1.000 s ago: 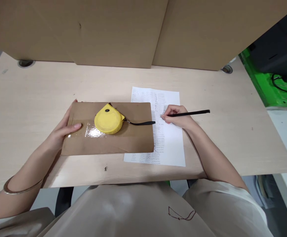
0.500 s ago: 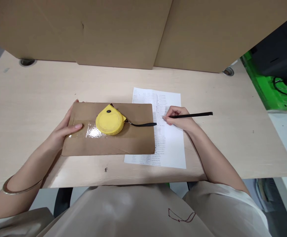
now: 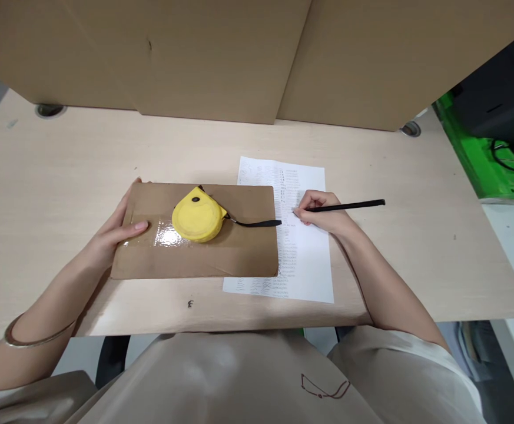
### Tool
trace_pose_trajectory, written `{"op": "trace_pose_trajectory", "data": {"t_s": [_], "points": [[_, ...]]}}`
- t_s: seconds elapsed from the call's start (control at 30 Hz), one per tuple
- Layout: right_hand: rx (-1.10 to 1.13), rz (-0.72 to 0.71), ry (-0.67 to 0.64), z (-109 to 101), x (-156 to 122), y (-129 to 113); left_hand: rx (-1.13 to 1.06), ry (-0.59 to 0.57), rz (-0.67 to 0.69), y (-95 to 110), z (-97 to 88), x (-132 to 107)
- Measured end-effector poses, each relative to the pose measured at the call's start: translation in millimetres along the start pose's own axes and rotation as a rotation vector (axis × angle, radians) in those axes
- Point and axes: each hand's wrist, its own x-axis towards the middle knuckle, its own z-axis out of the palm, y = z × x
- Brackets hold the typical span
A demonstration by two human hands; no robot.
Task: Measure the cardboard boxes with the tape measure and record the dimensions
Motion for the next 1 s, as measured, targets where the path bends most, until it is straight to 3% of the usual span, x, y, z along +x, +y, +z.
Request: {"op": "trace_pose_trajectory", "data": {"t_s": [0.5,1.0], "points": [[-0.004,-0.05,0.008,-7.1,-0.2,6.5,0.005,-0.01,-0.017,-0.6,-2.8,1.5],[-0.023,0.004,-0.018,-6.4,-1.8,0.4,-0.01,0.027,-0.029,1.3,0.3,-0.1]]}}
